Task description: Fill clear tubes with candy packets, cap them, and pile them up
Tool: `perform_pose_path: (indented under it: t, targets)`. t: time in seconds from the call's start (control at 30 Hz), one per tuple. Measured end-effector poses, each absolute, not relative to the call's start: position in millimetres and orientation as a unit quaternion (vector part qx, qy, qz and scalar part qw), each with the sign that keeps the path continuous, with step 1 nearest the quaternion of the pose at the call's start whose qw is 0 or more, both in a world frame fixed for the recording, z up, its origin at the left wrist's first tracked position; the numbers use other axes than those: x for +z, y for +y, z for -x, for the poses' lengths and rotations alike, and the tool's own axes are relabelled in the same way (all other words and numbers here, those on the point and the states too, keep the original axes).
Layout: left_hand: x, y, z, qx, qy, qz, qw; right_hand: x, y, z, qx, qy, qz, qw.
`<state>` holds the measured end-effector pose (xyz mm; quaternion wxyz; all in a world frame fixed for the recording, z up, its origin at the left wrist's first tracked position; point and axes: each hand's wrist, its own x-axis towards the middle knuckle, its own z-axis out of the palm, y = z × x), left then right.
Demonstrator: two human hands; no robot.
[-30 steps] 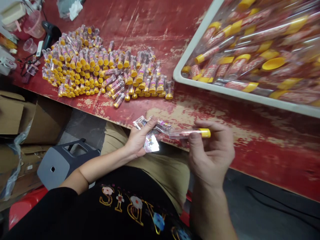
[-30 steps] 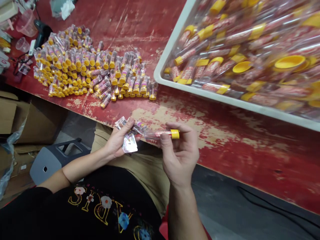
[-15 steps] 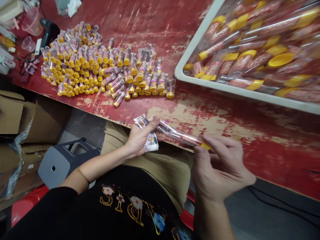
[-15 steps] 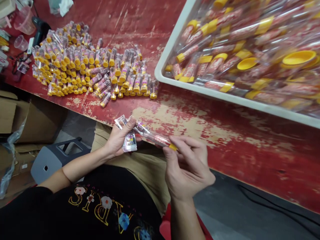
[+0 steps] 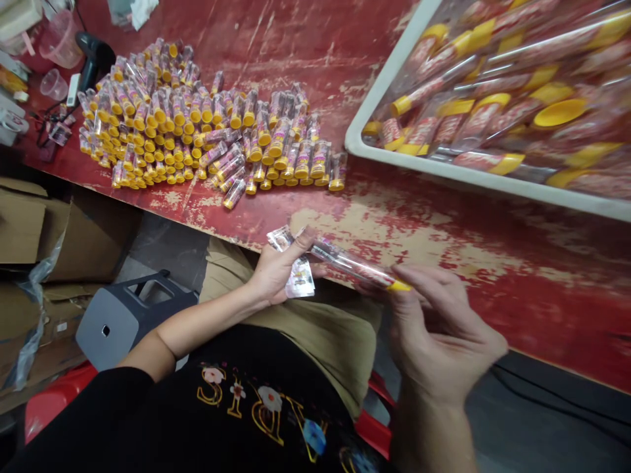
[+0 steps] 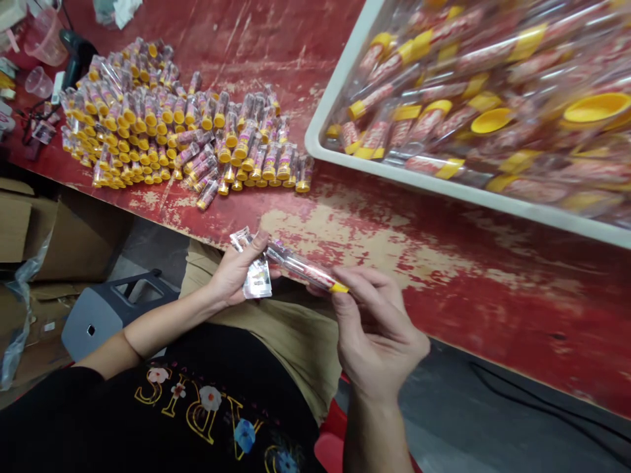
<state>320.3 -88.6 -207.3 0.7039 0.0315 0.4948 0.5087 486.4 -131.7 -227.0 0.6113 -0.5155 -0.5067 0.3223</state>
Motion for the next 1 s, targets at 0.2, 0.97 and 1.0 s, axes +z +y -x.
perform_pose_path:
  t: [0.2,0.97,1.0]
  targets:
    - [-202.6,-94.5,-319.2,0.504,0.47,-0.092,0.718,-225.3,-137.4,-493.2,0.262,-0.667,0.461,0.523]
    - [-196.4,-102.4,-321.4,0.513,0.427,-0.134,0.733,-234.2,-124.3,-454.7,0.152,-0.598,0.518,0.593]
    - [-198.2,-100.8,-320.6,0.512,0.431,-0.136,0.731,-235.6,-122.1,-453.5,0.147,-0.602,0.517,0.591]
